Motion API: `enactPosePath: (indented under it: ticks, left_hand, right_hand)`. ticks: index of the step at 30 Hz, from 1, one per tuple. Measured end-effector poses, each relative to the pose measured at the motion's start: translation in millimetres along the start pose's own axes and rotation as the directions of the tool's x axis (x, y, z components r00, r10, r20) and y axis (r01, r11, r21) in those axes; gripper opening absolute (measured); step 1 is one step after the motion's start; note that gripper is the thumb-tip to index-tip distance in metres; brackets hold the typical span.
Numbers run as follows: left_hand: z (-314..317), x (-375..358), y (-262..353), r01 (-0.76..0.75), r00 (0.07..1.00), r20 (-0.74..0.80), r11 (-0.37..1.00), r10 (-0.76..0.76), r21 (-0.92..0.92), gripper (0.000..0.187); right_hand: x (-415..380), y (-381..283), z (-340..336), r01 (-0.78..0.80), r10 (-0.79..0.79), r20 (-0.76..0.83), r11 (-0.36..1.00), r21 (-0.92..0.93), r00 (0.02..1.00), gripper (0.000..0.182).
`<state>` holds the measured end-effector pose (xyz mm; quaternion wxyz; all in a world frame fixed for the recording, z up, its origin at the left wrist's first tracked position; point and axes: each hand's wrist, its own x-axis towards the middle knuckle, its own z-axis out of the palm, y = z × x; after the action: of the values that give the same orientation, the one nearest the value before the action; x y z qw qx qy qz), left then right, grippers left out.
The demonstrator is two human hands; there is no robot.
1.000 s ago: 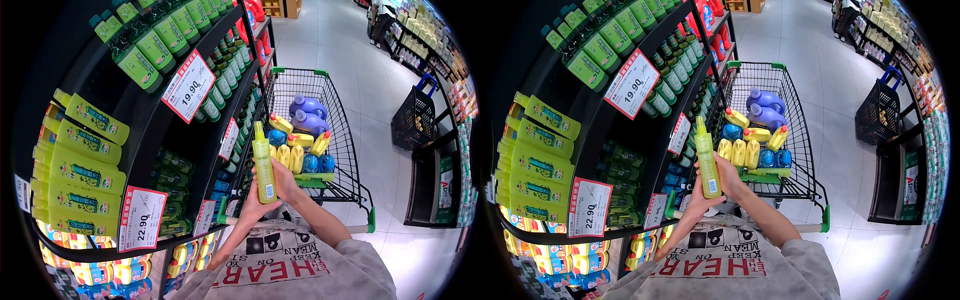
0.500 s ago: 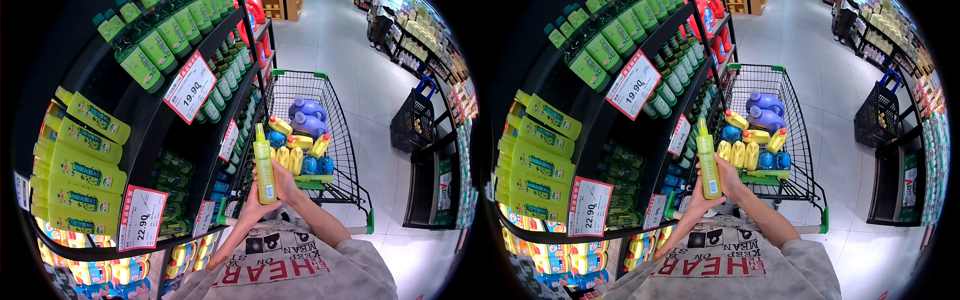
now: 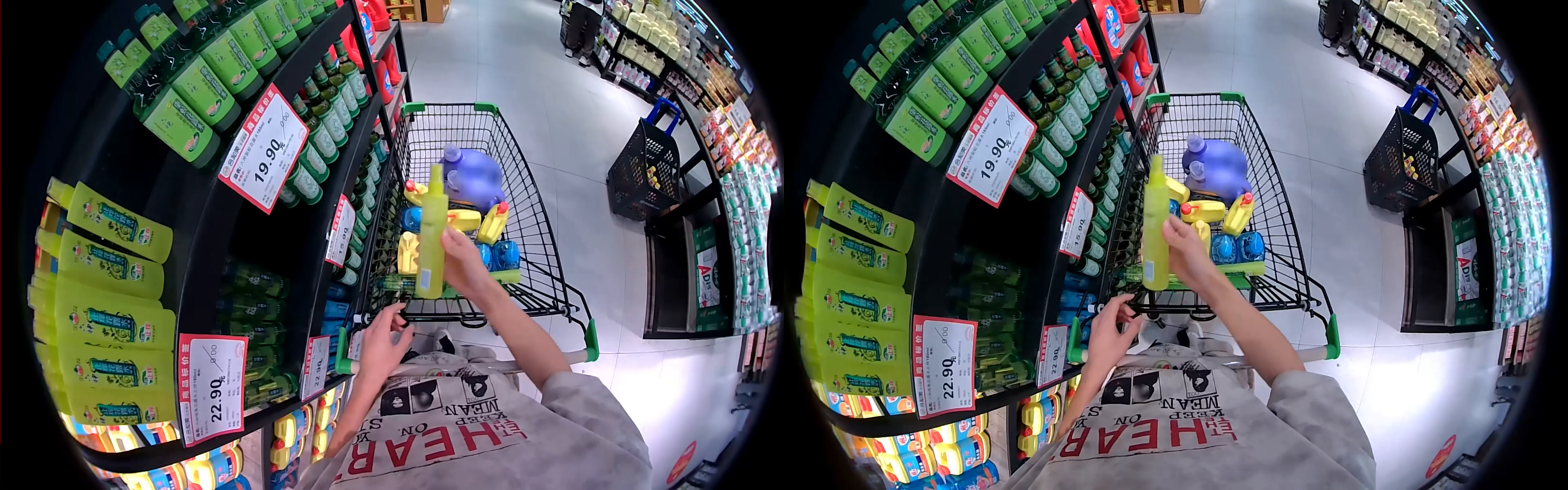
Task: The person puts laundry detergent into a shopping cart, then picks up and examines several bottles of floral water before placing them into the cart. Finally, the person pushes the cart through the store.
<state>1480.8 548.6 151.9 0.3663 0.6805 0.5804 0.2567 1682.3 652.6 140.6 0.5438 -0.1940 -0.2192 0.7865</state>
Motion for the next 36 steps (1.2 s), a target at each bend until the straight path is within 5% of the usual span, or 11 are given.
enactPosePath:
  ticks: [2,4,6,8,10,12,14,19,36]
  left_hand:
    - [-4.1,-6.2,-3.9,-0.021,0.999,-0.030,0.999,0.022,0.049,0.038]
    - [-5.1,-10.2,-6.1,0.013,1.000,0.002,0.974,-0.014,0.226,0.036]
    - [-3.1,-4.9,-4.2,-0.001,0.999,0.031,0.983,-0.005,0.184,0.033]
    - [-0.6,-1.4,-3.7,0.000,0.996,0.083,0.957,-0.025,0.288,0.032]
    - [-1.4,1.5,-3.6,-0.018,0.997,0.081,0.953,-0.007,0.303,0.030]
    - [-2.1,1.6,-4.7,0.056,0.993,0.085,0.970,-0.079,0.237,0.029]
    - [-2.3,-0.5,-5.5,0.057,0.996,0.058,0.967,-0.074,0.247,0.029]
    - [-4.8,2.5,-2.0,0.090,0.995,0.028,0.960,-0.101,0.267,0.029]
    - [0.2,-4.8,-15.9,0.044,0.997,0.042,0.950,-0.059,0.308,0.031]
  right_hand:
    - [4.9,-16.1,-17.4,0.008,-0.039,-0.148,0.979,-0.201,0.988,0.043]
    - [10.0,-29.6,-45.3,-0.040,-0.072,-0.166,0.807,-0.589,0.983,0.042]
    - [4.4,-40.4,-66.9,-0.069,-0.063,-0.159,0.701,-0.710,0.985,0.046]
    - [4.3,-35.3,-104.2,-0.149,-0.058,-0.166,0.230,-0.962,0.984,0.053]
    - [4.6,-23.7,-146.2,-0.108,-0.036,-0.116,0.177,-0.978,0.993,0.057]
    - [-3.5,-14.4,-170.6,-0.056,0.059,-0.068,-0.187,-0.981,0.996,0.055]
    - [-12.2,3.6,-214.1,-0.070,0.108,-0.100,-0.252,-0.965,0.989,0.053]
    - [-17.5,11.2,-223.4,-0.227,0.275,-0.458,-0.591,-0.774,0.846,0.054]
    - [-19.4,37.3,-280.4,-0.149,0.301,-0.441,-0.661,-0.736,0.845,0.032]
